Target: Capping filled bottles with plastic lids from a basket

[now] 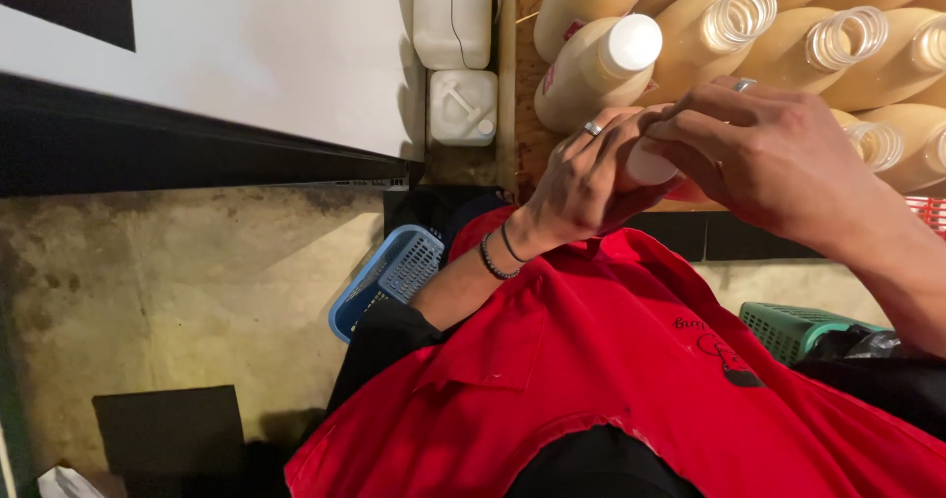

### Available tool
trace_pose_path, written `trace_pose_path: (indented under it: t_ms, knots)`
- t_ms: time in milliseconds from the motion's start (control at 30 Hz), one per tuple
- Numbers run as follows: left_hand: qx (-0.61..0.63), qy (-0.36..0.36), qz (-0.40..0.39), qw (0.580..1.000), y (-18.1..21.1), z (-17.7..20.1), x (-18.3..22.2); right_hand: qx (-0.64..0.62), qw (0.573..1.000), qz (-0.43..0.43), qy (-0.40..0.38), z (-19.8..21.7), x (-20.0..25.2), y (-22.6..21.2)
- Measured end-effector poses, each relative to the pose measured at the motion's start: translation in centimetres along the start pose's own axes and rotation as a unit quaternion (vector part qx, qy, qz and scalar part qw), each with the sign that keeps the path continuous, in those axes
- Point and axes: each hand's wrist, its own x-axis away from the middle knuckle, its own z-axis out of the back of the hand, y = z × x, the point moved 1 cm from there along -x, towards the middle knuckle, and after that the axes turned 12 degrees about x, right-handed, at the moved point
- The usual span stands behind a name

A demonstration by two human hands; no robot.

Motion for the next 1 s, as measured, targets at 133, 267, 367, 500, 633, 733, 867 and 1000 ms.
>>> trace_pose_path:
  t_ms: [133, 267, 367, 500, 633, 733, 867, 1000]
  knots:
    - [0.001, -0.008, 0.006, 1.000, 0.5, 0.2, -0.2, -0.038, 0.999, -0.006, -0.009, 0.5, 0.3, 0.3]
    - [-0.007, 0.000, 0.002, 1.000, 0.5, 0.1, -0.4, -0.021, 0.998, 0.006, -0.057, 0.1, 0.7, 1.2]
    - [-0.002, -0.003, 0.003, 1.000, 0.1, -0.1, -0.2, 0.036, 0.998, 0.023, -0.037, -0.4, 0.6, 1.1]
    - [-0.009, -0.004, -0.002, 1.000, 0.0, -0.1, -0.1, 0.063, 0.997, 0.046, 0.005, -0.6, 0.7, 1.1]
    - [-0.014, 0.007, -0.009, 1.000, 0.0, -0.3, -0.2, -0.002, 0.997, 0.077, 0.014, 0.1, 0.6, 1.6]
    - [-0.020, 0.009, -0.011, 1.000, 0.2, -0.4, -0.2, -0.037, 0.998, 0.052, -0.016, 0.2, 0.5, 1.6]
    - [-0.015, 0.007, -0.002, 1.000, -0.3, -0.3, 0.0, -0.021, 0.999, 0.034, -0.019, 0.1, -0.4, 1.2]
    - [-0.019, 0.002, 0.008, 1.000, -0.2, -0.5, 0.2, 0.031, 0.998, 0.055, -0.010, 0.5, -0.3, 0.8]
